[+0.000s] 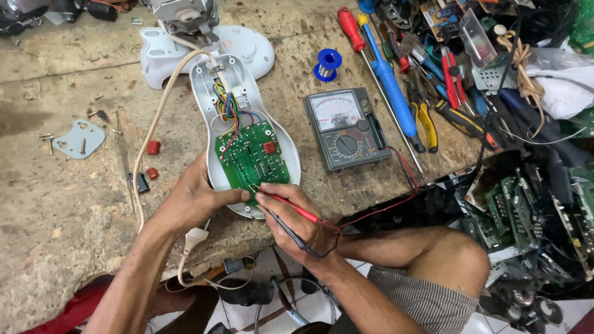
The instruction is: The person tests a circuit board with an analog multimeter on a repair bench.
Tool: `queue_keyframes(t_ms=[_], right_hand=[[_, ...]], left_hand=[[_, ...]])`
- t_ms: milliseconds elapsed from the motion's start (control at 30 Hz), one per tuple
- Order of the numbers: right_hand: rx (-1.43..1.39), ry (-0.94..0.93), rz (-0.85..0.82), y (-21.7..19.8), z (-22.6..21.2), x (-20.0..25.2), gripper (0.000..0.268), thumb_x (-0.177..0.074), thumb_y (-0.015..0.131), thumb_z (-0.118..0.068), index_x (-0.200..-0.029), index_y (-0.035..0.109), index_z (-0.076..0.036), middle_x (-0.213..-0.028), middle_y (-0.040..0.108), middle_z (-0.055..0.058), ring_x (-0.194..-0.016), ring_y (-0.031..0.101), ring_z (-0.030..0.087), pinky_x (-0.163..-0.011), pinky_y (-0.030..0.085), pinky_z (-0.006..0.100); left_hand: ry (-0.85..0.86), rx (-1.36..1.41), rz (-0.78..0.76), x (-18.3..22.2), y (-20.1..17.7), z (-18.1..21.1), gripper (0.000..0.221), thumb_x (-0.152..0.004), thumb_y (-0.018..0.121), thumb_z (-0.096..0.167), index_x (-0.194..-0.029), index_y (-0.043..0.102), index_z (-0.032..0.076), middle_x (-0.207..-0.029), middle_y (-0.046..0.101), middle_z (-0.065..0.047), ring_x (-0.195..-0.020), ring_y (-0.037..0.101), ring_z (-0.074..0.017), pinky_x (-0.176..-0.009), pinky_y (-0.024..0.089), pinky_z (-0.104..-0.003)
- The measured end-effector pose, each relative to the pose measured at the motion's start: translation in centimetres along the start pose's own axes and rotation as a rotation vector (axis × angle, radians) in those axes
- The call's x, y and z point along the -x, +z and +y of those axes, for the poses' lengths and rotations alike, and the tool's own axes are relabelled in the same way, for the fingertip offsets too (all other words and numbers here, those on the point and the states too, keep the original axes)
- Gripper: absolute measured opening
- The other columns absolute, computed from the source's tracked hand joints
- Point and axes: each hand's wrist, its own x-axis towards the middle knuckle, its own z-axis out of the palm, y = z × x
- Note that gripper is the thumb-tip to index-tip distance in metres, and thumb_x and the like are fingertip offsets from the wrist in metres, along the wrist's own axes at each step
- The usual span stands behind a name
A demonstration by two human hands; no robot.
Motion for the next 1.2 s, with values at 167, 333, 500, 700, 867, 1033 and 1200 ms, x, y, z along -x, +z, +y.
queue_keyframes(t_ms=[167, 333, 500, 700, 867, 1033, 1200], right_hand=[[0.003, 0.017, -0.007, 0.1, 0.4, 0.5, 0.01, -0.093, 0.072, -0.004, -0.102, 0.078, -0.004, -0.106, 0.073, 0.012, -0.092, 0.077, 0.03, -0.084, 0.063, 0.038], [-0.019, 0.034, -0.013, -0.1, 0.0, 0.2, 0.01, -0.093, 0.073, -0.004, -0.102, 0.078, -0.004, -0.106, 0.074, 0.013, -0.092, 0.077, 0.03, -0.084, 0.063, 0.038], [-0.019, 0.047, -0.014, -0.2, 0.1, 0.2, 0.01, -0.094, 0.072, -0.005, -0.101, 0.079, -0.004, -0.105, 0.074, 0.012, -0.091, 0.077, 0.03, -0.083, 0.063, 0.038], [-0.038, 0.066, -0.023, -0.6, -0.5, -0.7, 0.01, -0.092, 0.073, -0.004, -0.1, 0.079, -0.004, -0.104, 0.074, 0.012, -0.091, 0.078, 0.029, -0.082, 0.063, 0.037], [-0.057, 0.084, -0.017, -0.2, -0.2, -0.4, 0.008, -0.091, 0.075, -0.003, -0.098, 0.079, -0.003, -0.103, 0.074, 0.012, -0.09, 0.078, 0.031, -0.081, 0.063, 0.038], [-0.041, 0.077, -0.011, -0.1, 0.0, -0.1, 0.01, -0.09, 0.075, -0.003, -0.1, 0.079, -0.004, -0.103, 0.075, 0.013, -0.09, 0.078, 0.031, -0.081, 0.063, 0.038], [-0.036, 0.092, -0.018, -0.1, 0.1, 0.1, 0.011, -0.09, 0.075, -0.003, -0.1, 0.079, -0.003, -0.104, 0.075, 0.014, -0.091, 0.078, 0.033, -0.08, 0.063, 0.04]], left_hand=[[-0.009, 0.02, 0.017, -0.2, 0.2, -0.5, 0.072, -0.054, 0.09, -0.008, -0.12, 0.063, 0.001, -0.101, 0.072, -0.01, -0.091, 0.069, -0.0193, -0.081, 0.06, -0.034], [-0.013, 0.023, 0.038, -0.1, 0.2, -0.7, 0.072, -0.054, 0.09, -0.006, -0.119, 0.063, 0.001, -0.1, 0.071, -0.01, -0.091, 0.069, -0.0198, -0.08, 0.06, -0.034], [-0.018, 0.013, 0.065, -0.4, 0.0, -1.7, 0.071, -0.052, 0.09, -0.006, -0.118, 0.064, 0.002, -0.098, 0.071, -0.009, -0.089, 0.068, -0.0182, -0.078, 0.059, -0.032], [-0.009, 0.011, 0.06, -0.5, 0.6, -1.3, 0.071, -0.051, 0.092, -0.004, -0.117, 0.065, 0.002, -0.097, 0.071, -0.009, -0.088, 0.069, -0.0179, -0.077, 0.059, -0.031], [-0.014, -0.004, 0.062, -0.3, 0.5, -0.8, 0.072, -0.051, 0.092, -0.004, -0.117, 0.064, 0.001, -0.097, 0.071, -0.01, -0.089, 0.068, -0.0194, -0.077, 0.059, -0.032], [-0.016, 0.015, 0.07, -0.2, 0.9, -0.3, 0.073, -0.051, 0.092, -0.003, -0.117, 0.064, 0.0, -0.097, 0.071, -0.009, -0.088, 0.068, -0.0189, -0.075, 0.059, -0.031], [-0.017, 0.019, 0.068, -0.4, 1.0, -0.1, 0.074, -0.05, 0.094, -0.002, -0.117, 0.063, 0.0, -0.097, 0.072, -0.01, -0.088, 0.068, -0.0191, -0.075, 0.059, -0.031]])
